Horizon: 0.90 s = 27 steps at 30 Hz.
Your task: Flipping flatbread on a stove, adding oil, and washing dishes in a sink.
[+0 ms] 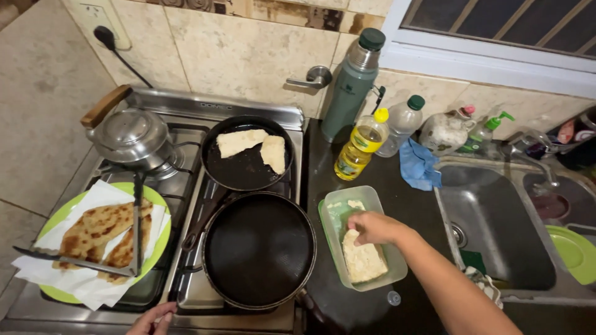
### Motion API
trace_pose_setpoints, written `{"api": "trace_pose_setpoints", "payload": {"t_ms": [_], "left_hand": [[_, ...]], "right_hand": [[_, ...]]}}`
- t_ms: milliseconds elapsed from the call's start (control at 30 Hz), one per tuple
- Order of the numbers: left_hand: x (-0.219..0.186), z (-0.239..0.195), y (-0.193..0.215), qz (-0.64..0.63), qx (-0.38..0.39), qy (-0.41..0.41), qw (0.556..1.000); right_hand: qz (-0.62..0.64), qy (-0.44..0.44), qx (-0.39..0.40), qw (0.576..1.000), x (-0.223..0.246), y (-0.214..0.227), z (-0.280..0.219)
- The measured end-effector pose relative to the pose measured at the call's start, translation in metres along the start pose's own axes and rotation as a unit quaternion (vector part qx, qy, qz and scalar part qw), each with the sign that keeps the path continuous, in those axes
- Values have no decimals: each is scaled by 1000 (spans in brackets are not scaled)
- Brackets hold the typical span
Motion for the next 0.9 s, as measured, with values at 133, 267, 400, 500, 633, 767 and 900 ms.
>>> {"api": "trace_pose_setpoints", "payload": {"t_ms": [133, 267, 400, 500, 633, 767, 900], "left_hand": [[-2, 4, -8, 49, 17, 2, 999], [-28, -3, -6, 8, -12, -59, 998], [-25, -3, 6, 26, -25, -65, 997], [-26, -8, 24, 95, -51, -16, 994], [-13, -7, 40, 94, -74, 8, 993], [0, -10, 48, 64, -86, 42, 993], [-13, -24, 68, 86, -86, 103, 987]], "right_hand": [[-40, -26, 49, 998, 4, -5, 6], [-91, -5, 61, 994, 5, -7, 10], [-68, 2, 48, 996, -1, -5, -5], [-104, 39, -29, 993, -11, 17, -16], [-56, -23, -104, 993, 2, 63, -53], [-126, -113, -175, 970, -1, 92, -57], [-195, -91, -230, 949, 26, 131, -27]]}}
Point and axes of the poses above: each hand's wrist, its own z-axis towards the middle knuckle, its own y-axis out of the back of the hand, x = y × z, the point moved 10 cm from there along z, towards the middle knuckle, and after that the axes turned 10 degrees about -x, right-handed, at the moved point
